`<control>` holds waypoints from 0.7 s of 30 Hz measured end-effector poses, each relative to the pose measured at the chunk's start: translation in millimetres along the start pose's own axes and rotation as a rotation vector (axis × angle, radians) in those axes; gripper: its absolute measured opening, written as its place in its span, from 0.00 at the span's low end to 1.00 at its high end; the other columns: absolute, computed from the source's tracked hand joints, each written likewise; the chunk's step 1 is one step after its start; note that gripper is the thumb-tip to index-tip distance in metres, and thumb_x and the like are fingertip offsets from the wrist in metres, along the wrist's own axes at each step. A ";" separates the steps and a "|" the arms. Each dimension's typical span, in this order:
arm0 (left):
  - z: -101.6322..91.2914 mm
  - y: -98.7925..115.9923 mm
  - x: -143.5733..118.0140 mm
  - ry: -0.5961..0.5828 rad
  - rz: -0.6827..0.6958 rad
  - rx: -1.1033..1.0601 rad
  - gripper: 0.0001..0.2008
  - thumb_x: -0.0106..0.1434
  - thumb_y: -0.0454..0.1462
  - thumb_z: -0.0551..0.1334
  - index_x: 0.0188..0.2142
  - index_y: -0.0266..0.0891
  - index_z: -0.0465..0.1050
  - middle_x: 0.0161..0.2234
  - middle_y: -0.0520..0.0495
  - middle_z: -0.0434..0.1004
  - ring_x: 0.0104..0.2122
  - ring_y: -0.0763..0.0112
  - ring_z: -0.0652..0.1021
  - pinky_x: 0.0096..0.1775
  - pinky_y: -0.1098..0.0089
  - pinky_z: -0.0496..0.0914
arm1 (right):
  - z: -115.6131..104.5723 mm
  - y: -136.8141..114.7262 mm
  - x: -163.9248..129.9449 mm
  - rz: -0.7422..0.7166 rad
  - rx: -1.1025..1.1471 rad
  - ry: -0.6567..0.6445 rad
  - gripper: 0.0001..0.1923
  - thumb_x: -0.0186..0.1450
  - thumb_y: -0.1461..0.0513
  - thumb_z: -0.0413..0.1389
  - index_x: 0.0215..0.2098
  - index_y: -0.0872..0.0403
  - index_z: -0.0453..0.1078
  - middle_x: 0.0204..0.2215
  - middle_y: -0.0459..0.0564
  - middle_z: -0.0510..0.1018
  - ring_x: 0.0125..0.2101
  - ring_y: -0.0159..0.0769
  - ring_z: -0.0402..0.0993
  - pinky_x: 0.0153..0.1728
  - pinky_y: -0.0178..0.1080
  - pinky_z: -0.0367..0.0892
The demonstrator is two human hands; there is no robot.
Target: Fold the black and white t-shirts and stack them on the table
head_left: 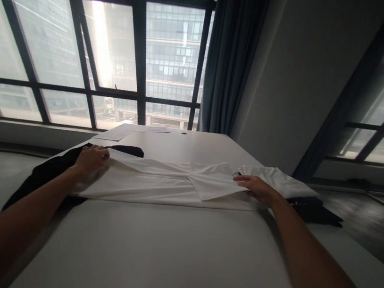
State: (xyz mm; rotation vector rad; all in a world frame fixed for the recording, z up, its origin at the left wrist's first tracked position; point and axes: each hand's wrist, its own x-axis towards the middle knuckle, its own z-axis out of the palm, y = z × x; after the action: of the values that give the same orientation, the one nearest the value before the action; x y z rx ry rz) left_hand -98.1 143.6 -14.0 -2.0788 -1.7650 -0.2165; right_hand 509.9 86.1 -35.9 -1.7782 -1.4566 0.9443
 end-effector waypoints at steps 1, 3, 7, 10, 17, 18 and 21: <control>-1.8 -2.0 -1.9 0.010 0.006 0.000 0.11 0.62 0.33 0.55 0.40 0.37 0.75 0.46 0.39 0.78 0.49 0.51 0.72 0.48 0.57 0.63 | -2.8 0.7 1.2 -0.007 0.015 0.017 0.21 0.61 0.59 0.61 0.51 0.56 0.75 0.37 0.54 0.79 0.30 0.32 0.72 0.25 0.30 0.67; -1.7 -5.5 -6.7 0.013 0.024 0.004 0.11 0.62 0.33 0.54 0.38 0.38 0.75 0.45 0.40 0.78 0.48 0.52 0.73 0.48 0.57 0.63 | -6.4 4.3 3.9 0.022 0.011 0.028 0.21 0.61 0.62 0.59 0.52 0.58 0.75 0.38 0.55 0.80 0.30 0.31 0.72 0.24 0.30 0.66; 8.8 -9.6 -15.9 -0.031 0.057 0.000 0.12 0.62 0.35 0.55 0.36 0.41 0.77 0.42 0.41 0.80 0.46 0.52 0.75 0.49 0.55 0.63 | -7.3 11.9 7.4 0.099 -0.256 0.029 0.21 0.62 0.65 0.55 0.53 0.61 0.74 0.34 0.54 0.81 0.29 0.35 0.75 0.27 0.32 0.67; 15.8 -8.8 -18.3 -0.048 0.052 -0.039 0.14 0.64 0.40 0.54 0.36 0.43 0.79 0.43 0.40 0.80 0.48 0.51 0.75 0.50 0.54 0.63 | -4.1 7.6 7.6 0.004 -0.590 0.155 0.20 0.61 0.65 0.56 0.51 0.61 0.76 0.41 0.58 0.81 0.40 0.43 0.77 0.41 0.38 0.70; 31.5 5.3 -6.8 -0.135 0.176 -0.076 0.21 0.69 0.45 0.50 0.52 0.44 0.76 0.59 0.39 0.72 0.60 0.51 0.68 0.60 0.46 0.54 | 45.6 -8.6 3.8 -0.205 -0.846 -0.007 0.35 0.67 0.47 0.51 0.66 0.57 0.60 0.66 0.62 0.59 0.65 0.51 0.55 0.63 0.47 0.53; 35.8 6.7 -6.0 -0.202 0.194 -0.070 0.21 0.69 0.44 0.50 0.55 0.45 0.74 0.62 0.38 0.69 0.62 0.51 0.65 0.61 0.44 0.51 | 54.9 -7.4 2.7 -0.112 -0.866 -0.092 0.40 0.66 0.44 0.51 0.69 0.57 0.55 0.68 0.63 0.54 0.67 0.56 0.50 0.64 0.52 0.51; 47.9 7.6 -8.8 -0.288 0.201 -0.038 0.23 0.72 0.42 0.47 0.60 0.46 0.70 0.65 0.39 0.63 0.65 0.52 0.61 0.62 0.39 0.43 | 74.7 -1.4 0.1 0.039 -0.887 -0.158 0.47 0.65 0.36 0.44 0.72 0.55 0.44 0.71 0.63 0.41 0.68 0.66 0.37 0.62 0.65 0.47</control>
State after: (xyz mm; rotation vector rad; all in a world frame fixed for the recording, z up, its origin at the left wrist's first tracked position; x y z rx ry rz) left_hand -99.1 153.8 -62.2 -2.3942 -1.6980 0.1137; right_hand 446.0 89.2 -74.6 -2.3704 -2.1589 0.4660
